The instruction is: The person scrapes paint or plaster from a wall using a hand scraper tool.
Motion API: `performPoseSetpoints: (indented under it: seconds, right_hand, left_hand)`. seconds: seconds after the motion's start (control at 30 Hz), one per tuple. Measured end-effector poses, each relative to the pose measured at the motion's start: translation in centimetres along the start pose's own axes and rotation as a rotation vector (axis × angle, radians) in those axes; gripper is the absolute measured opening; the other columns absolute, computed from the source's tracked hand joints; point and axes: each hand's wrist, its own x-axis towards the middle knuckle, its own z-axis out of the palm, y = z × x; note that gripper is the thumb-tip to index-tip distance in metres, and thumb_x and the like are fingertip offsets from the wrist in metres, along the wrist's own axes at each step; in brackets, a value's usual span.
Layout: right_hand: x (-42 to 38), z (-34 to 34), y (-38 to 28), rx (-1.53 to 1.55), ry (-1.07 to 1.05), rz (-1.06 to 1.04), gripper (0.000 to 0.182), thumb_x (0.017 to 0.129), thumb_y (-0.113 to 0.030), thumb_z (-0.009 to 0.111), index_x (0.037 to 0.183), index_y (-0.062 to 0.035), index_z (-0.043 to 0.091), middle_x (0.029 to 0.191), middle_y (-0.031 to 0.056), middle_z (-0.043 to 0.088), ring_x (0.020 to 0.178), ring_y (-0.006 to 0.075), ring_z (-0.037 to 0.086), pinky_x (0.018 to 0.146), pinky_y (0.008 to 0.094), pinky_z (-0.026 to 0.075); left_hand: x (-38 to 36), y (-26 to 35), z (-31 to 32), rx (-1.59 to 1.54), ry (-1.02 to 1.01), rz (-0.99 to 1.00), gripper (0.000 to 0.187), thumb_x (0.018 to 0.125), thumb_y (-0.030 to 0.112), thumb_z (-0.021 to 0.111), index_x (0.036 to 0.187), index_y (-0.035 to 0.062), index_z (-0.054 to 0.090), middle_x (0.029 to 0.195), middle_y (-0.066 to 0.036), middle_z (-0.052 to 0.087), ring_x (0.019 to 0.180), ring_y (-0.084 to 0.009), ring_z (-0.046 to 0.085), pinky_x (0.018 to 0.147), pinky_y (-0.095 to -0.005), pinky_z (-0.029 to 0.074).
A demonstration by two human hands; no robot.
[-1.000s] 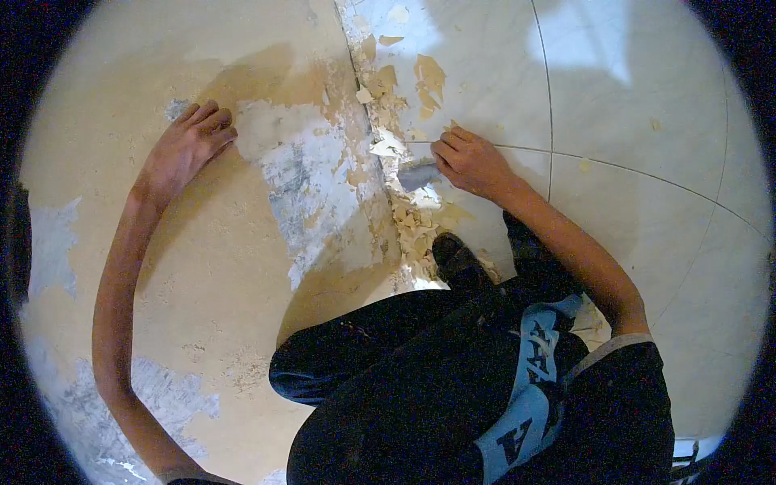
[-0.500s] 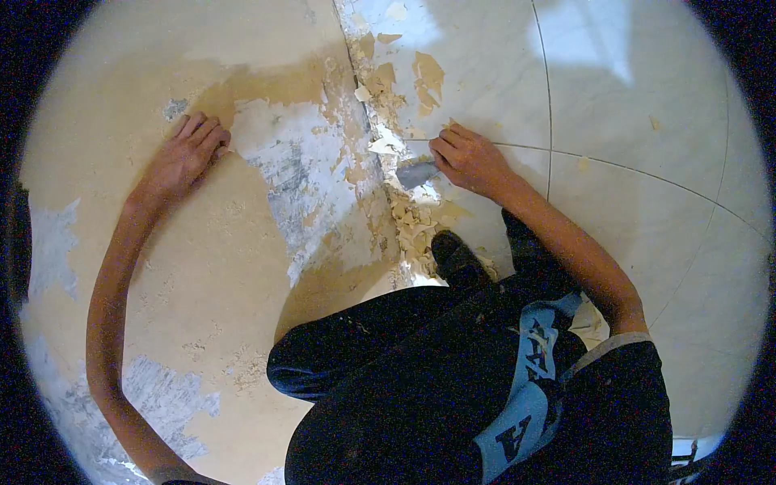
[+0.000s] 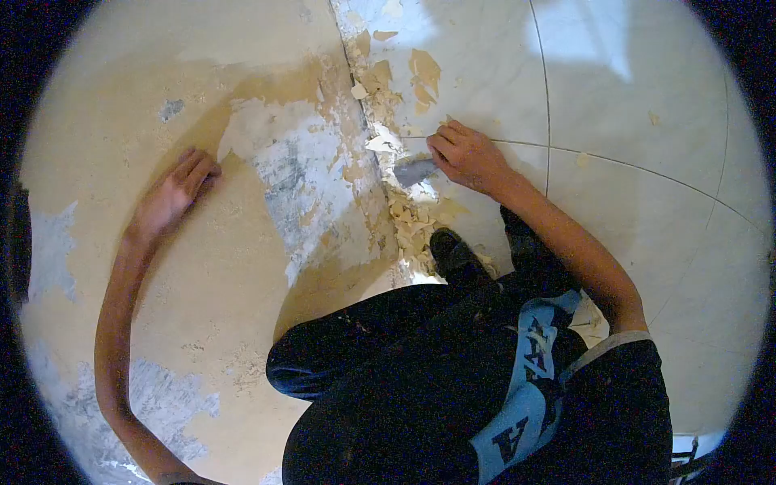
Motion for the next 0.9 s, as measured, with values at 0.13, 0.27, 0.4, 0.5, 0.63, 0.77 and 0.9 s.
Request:
performPoseSetpoints:
  seconds: [0.13,0.27,0.4,0.5,0.63,0.77,0.9]
  right_hand:
    - [0.2,0.1,-0.2,0.000,-0.040,0.005,0.012,0.082,-0.006,0.067,0.092,-0.0023,0.063,0.083,0.0090,0.059,0.081,0.0260,0.059,0.071,0.0363,0.052]
    - [0.2,0.0,-0.2,-0.004,-0.041,0.006,0.012,0.082,-0.006,0.067,0.092,-0.0020,0.063,0.083,0.0091,0.059,0.082,0.0261,0.059,0.072,0.0360,0.052]
    - [-0.1,0.3,0.2,-0.006,-0.064,0.019,0.013,0.086,-0.011,0.064,0.095,-0.0021,0.061,0.089,0.0108,0.061,0.089,0.0287,0.060,0.081,0.0373,0.053]
    - [-0.1,0.1,-0.2,0.022,-0.077,0.043,0.013,0.086,-0.011,0.064,0.095,-0.0018,0.061,0.090,0.0112,0.060,0.090,0.0298,0.060,0.083,0.0383,0.052]
    - [0.1,0.1,0.0,0.013,0.003,-0.019,0.012,0.083,-0.006,0.067,0.093,-0.0012,0.062,0.085,0.0108,0.059,0.085,0.0277,0.059,0.075,0.0367,0.052]
    - [0.0,0.1,0.0,0.015,-0.042,-0.014,0.013,0.082,-0.006,0.067,0.093,-0.0010,0.062,0.086,0.0112,0.059,0.085,0.0281,0.059,0.075,0.0371,0.052]
    - [-0.1,-0.2,-0.3,0.027,-0.109,0.062,0.013,0.087,-0.012,0.064,0.096,-0.0024,0.062,0.088,0.0112,0.059,0.090,0.0301,0.060,0.081,0.0385,0.053]
  left_hand:
    - [-2.8,3.2,-1.1,-0.394,-0.077,-0.138,0.025,0.085,0.010,0.068,0.108,0.0026,0.060,0.115,-0.014,0.060,0.110,-0.0316,0.056,0.094,-0.0406,0.048]
    - [-1.8,4.6,0.4,0.054,0.202,-0.169,0.033,0.088,0.017,0.064,0.119,0.0050,0.060,0.121,-0.010,0.058,0.112,-0.0279,0.054,0.095,-0.0406,0.044]
    - [-0.2,5.0,3.6,0.236,0.322,-0.373,0.039,0.086,0.016,0.067,0.123,0.0056,0.060,0.128,-0.010,0.055,0.118,-0.0296,0.050,0.098,-0.0430,0.041]
    - [0.5,7.0,5.4,0.274,0.348,-0.459,0.041,0.086,0.019,0.066,0.124,0.0064,0.059,0.125,-0.009,0.055,0.116,-0.0260,0.051,0.098,-0.0404,0.040]
    - [1.2,9.0,7.4,0.314,0.431,-0.610,0.037,0.088,0.020,0.065,0.122,0.0072,0.060,0.124,-0.007,0.055,0.115,-0.0249,0.051,0.101,-0.0409,0.037]
    - [1.5,9.7,7.9,0.237,0.561,-0.680,0.031,0.090,0.019,0.064,0.119,0.0080,0.061,0.121,-0.007,0.056,0.113,-0.0245,0.051,0.099,-0.0404,0.038]
    - [2.4,8.1,7.5,0.258,0.567,-0.712,0.022,0.088,0.015,0.064,0.109,0.0078,0.064,0.110,-0.006,0.059,0.105,-0.0238,0.054,0.090,-0.0366,0.042]
